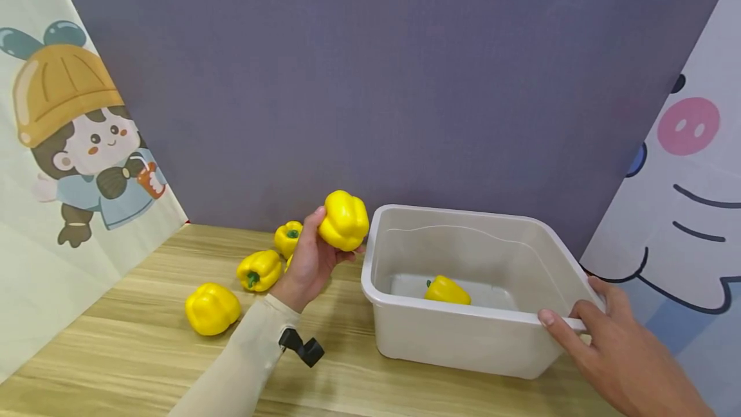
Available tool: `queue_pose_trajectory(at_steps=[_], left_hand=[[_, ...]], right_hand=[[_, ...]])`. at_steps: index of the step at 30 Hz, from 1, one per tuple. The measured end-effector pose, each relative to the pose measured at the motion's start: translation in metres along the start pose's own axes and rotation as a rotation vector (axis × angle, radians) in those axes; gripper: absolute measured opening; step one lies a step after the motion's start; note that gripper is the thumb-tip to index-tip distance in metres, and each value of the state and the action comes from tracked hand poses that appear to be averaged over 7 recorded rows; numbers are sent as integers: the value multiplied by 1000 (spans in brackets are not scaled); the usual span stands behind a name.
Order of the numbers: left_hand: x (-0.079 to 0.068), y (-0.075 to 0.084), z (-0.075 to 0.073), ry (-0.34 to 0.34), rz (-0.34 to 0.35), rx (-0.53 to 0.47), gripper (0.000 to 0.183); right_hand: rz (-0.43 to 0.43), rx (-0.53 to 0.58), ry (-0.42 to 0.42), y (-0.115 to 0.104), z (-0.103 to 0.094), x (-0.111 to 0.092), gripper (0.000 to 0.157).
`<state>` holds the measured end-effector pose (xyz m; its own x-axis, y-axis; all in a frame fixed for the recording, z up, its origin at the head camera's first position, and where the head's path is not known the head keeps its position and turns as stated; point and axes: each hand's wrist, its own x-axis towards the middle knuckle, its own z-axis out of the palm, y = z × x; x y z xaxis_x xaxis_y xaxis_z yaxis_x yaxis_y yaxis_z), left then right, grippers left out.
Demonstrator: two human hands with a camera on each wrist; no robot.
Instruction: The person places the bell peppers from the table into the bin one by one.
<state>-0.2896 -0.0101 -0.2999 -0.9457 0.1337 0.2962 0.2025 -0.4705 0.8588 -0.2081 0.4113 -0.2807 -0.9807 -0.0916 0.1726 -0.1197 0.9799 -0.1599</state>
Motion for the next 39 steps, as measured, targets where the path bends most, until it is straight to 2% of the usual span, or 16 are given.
queue_pose_trajectory(at_steps=[18,25,27,33,39], left_hand=[[-3,1,6,-18,-1,-7,51],[-5,2,7,-13,17,-14,46],[-7,3,8,-18,32,-2,47],[-10,7,12,-41,68,36,50],[-13,10,18,-56,69,104,48]], right_hand=[[-26,5,13,-1,-1,-2,46],[-130,62,140,-2,3,-8,32],[-140,69,155,-3,3,-9,30],[-105,52,116,-5,-1,-7,35],[-130,66,154,-4,0,-9,31]])
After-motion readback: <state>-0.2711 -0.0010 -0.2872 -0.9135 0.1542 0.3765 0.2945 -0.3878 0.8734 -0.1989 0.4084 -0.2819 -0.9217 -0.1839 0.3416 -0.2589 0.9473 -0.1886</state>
